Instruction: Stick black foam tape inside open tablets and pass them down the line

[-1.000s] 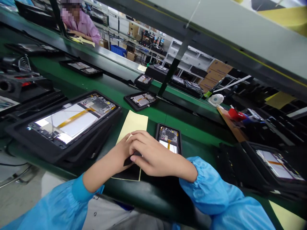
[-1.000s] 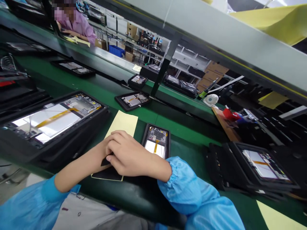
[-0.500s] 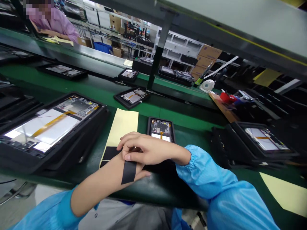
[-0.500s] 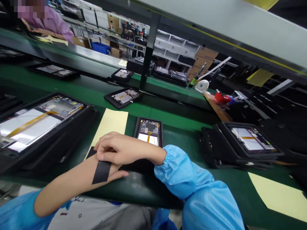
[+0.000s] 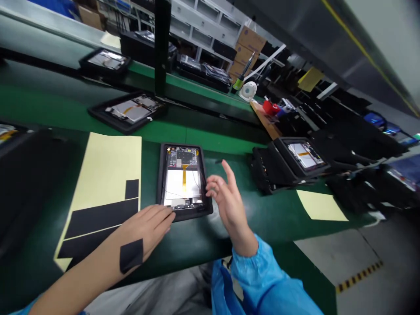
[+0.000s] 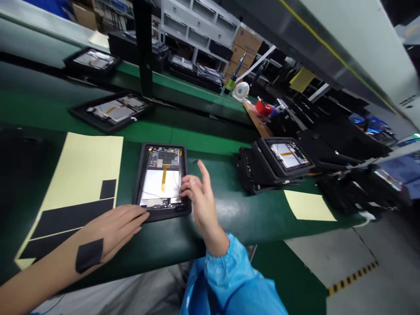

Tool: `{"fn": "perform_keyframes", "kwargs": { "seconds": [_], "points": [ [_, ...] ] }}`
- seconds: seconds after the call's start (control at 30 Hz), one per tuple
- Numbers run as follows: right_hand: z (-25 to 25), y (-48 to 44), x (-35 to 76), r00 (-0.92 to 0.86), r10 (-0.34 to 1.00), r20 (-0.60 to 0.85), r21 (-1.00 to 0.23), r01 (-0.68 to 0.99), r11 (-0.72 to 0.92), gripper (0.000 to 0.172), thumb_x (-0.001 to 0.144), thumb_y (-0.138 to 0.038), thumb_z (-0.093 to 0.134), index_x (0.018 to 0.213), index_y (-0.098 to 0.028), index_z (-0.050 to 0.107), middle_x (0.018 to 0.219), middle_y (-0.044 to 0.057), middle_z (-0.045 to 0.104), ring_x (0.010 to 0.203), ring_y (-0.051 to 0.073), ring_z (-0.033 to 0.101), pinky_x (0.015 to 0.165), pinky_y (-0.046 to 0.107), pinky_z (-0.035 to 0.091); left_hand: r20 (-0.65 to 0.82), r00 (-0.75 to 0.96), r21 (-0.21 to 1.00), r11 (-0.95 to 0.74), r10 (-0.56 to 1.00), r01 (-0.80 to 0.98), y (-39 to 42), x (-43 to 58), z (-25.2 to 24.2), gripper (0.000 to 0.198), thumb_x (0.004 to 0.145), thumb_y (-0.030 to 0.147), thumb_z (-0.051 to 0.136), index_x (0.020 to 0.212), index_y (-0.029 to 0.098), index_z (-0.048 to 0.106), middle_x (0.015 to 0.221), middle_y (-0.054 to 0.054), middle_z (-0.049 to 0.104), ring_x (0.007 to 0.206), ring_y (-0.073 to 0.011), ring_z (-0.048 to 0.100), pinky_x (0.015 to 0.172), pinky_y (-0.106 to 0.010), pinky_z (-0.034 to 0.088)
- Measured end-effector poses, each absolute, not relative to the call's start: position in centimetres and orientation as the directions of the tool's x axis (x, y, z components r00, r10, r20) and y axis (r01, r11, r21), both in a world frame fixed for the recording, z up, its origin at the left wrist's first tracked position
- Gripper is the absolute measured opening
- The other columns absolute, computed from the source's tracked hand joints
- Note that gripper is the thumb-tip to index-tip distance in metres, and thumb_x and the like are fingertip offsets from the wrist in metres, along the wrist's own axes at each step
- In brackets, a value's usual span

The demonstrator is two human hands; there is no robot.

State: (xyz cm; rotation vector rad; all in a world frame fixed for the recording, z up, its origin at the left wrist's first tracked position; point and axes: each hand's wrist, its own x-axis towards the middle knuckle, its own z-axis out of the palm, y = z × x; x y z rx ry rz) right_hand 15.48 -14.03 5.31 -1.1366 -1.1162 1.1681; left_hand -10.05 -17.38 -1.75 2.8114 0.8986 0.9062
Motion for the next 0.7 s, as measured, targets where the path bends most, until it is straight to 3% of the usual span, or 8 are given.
{"fn": "perform_keyframes", "kwargs": {
  "seconds": [0.1,0.17,0.33,0.43,0.53,0.63,0.7],
  "points": [
    [2.4,-17.5,17.0,0.227,0.969,0.101,-0.992,0.095,0.082,0.055,0.101,-0.033,0.061,0.154,-0.029,0.043,0.099,0.003,0.074,0.093,0.019,0.071,0.083,0.035,0.059,0.530,0.629,0.221,-0.809,0.569,0.545,-16.0,-8.4,-1.8,0.036,0.110,0.019,0.036,0.126,0.012,0.067,0.117,-0.014,0.071,0.110,-0.0255,0.065,0.101,-0.037,0.053],
    [1.2,-18.9,17.6,0.242,0.952,0.187,-0.955,0.270,0.119,0.052,0.099,-0.028,0.063,0.149,-0.029,0.048,0.103,0.004,0.075,0.100,0.020,0.070,0.095,0.040,0.056,0.533,0.628,0.215,-0.809,0.566,0.547,-15.2,-7.1,-1.4,0.034,0.110,0.019,0.036,0.123,0.012,0.067,0.114,-0.013,0.070,0.107,-0.0254,0.065,0.095,-0.037,0.053],
    [0.7,-19.2,18.3,-0.065,0.953,0.297,-0.804,0.522,0.286,0.058,0.096,-0.016,0.065,0.149,-0.032,0.051,0.107,0.004,0.077,0.110,0.025,0.067,0.104,0.048,0.052,0.385,0.692,0.310,-0.792,0.610,0.526,-14.2,-3.9,0.0,0.029,0.108,0.021,0.039,0.106,0.017,0.067,0.102,-0.009,0.065,0.094,-0.0252,0.061,0.084,-0.039,0.052],
    [1.0,-18.4,18.5,-0.112,0.943,0.314,-0.787,0.525,0.325,0.057,0.097,-0.015,0.063,0.150,-0.031,0.050,0.105,0.005,0.077,0.107,0.025,0.068,0.102,0.047,0.054,0.282,0.711,0.398,-0.753,0.644,0.524,-13.8,-2.1,0.5,0.029,0.105,0.019,0.040,0.091,0.018,0.066,0.092,-0.008,0.061,0.087,-0.0255,0.058,0.081,-0.041,0.051],
    [1.2,-18.0,18.5,-0.003,0.947,0.321,-0.841,0.460,0.286,0.052,0.098,-0.019,0.062,0.147,-0.029,0.051,0.105,0.004,0.076,0.103,0.023,0.071,0.103,0.046,0.054,0.265,0.663,0.578,-0.666,0.700,0.471,-13.1,-1.4,0.6,0.030,0.104,0.021,0.039,0.086,0.019,0.064,0.089,-0.007,0.062,0.086,-0.0235,0.058,0.082,-0.039,0.051],
    [1.5,-17.8,18.5,0.096,0.959,0.265,-0.924,0.309,0.224,0.047,0.100,-0.026,0.062,0.145,-0.028,0.050,0.102,0.004,0.077,0.101,0.022,0.073,0.103,0.044,0.055,0.175,0.502,0.851,-0.386,0.847,0.355,-12.0,-1.9,1.0,0.026,0.100,0.038,0.051,0.090,0.020,0.066,0.083,-0.004,0.065,0.077,-0.0190,0.060,0.072,-0.032,0.052],
    [1.8,-17.6,18.4,0.106,0.967,0.230,-0.954,0.221,0.203,0.048,0.100,-0.033,0.064,0.146,-0.029,0.049,0.103,0.004,0.078,0.101,0.022,0.073,0.100,0.043,0.056,0.037,0.396,0.955,-0.149,0.917,0.256,-11.4,-2.4,1.6,0.032,0.092,0.052,0.061,0.089,0.020,0.068,0.078,-0.002,0.066,0.068,-0.0169,0.061,0.062,-0.028,0.051]
  ]
}}
